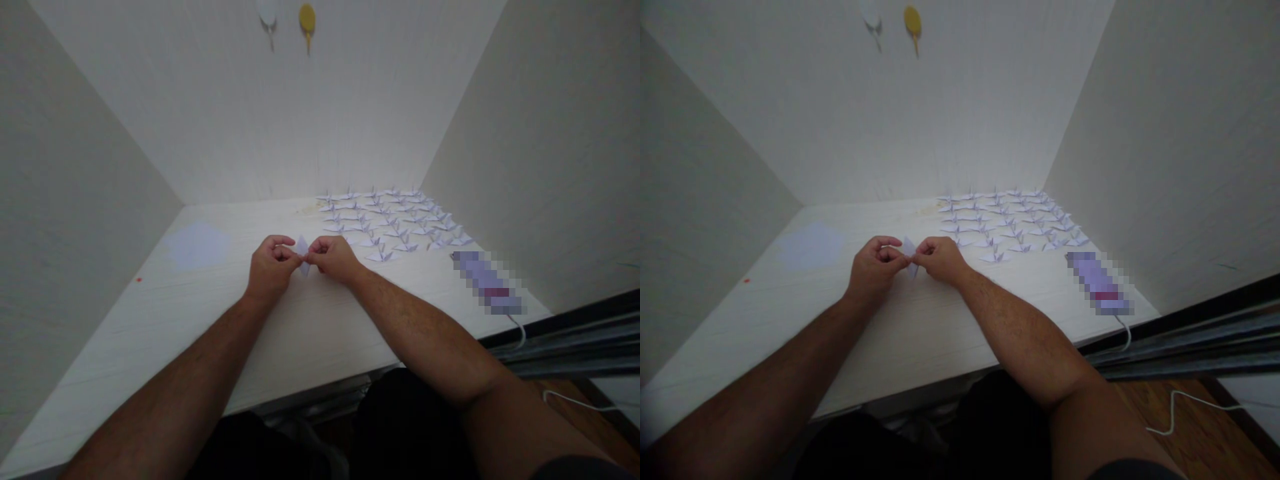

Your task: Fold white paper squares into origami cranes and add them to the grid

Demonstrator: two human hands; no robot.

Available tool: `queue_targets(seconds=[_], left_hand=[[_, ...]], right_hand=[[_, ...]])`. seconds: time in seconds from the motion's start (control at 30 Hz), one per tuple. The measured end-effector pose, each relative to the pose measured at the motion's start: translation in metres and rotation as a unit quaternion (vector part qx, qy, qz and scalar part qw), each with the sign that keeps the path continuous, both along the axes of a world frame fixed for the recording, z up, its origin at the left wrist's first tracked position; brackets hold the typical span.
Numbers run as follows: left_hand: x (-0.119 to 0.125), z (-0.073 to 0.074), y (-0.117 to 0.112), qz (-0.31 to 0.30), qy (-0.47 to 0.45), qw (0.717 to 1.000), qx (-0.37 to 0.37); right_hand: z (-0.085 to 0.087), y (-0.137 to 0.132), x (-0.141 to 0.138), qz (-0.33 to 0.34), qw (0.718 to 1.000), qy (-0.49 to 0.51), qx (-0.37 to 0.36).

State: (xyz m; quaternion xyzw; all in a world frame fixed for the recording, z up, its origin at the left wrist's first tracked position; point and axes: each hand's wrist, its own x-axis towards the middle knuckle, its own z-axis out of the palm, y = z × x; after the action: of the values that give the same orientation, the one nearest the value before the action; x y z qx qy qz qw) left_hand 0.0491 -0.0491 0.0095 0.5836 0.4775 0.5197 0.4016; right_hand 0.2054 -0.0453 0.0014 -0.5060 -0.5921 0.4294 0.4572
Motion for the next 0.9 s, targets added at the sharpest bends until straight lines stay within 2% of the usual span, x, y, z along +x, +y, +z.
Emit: queue_targets(seconds=[0.27, 0.43, 0.63, 0.7, 0.9], left_hand=[[-0.0032, -0.0047, 0.0053, -0.013, -0.010, 0.999, -0.045], [-0.0024, -0.0069, 0.0062, -0.022, -0.040, 0.998, -0.046], [-0.0024, -0.0076, 0.0067, -0.037, -0.020, 0.999, -0.031], [-0.0031, -0.0075, 0.0068, -0.046, -0.005, 0.999, -0.023], [-0.0060, -0.0053, 0.0047, -0.033, 0.042, 0.999, 0.011]], right_hand=[[0.0025, 0.0006, -0.0005, -0.044, 0.998, 0.042, -0.011], [-0.0034, 0.0020, -0.0015, -0.040, 0.998, 0.055, 0.000], [-0.0063, 0.0009, -0.0009, -0.079, 0.989, -0.032, 0.120], [-0.0063, 0.0004, -0.0013, -0.079, 0.986, -0.037, 0.139], [-0.0056, -0.0002, -0.0042, -0.053, 0.996, 0.026, 0.070]])
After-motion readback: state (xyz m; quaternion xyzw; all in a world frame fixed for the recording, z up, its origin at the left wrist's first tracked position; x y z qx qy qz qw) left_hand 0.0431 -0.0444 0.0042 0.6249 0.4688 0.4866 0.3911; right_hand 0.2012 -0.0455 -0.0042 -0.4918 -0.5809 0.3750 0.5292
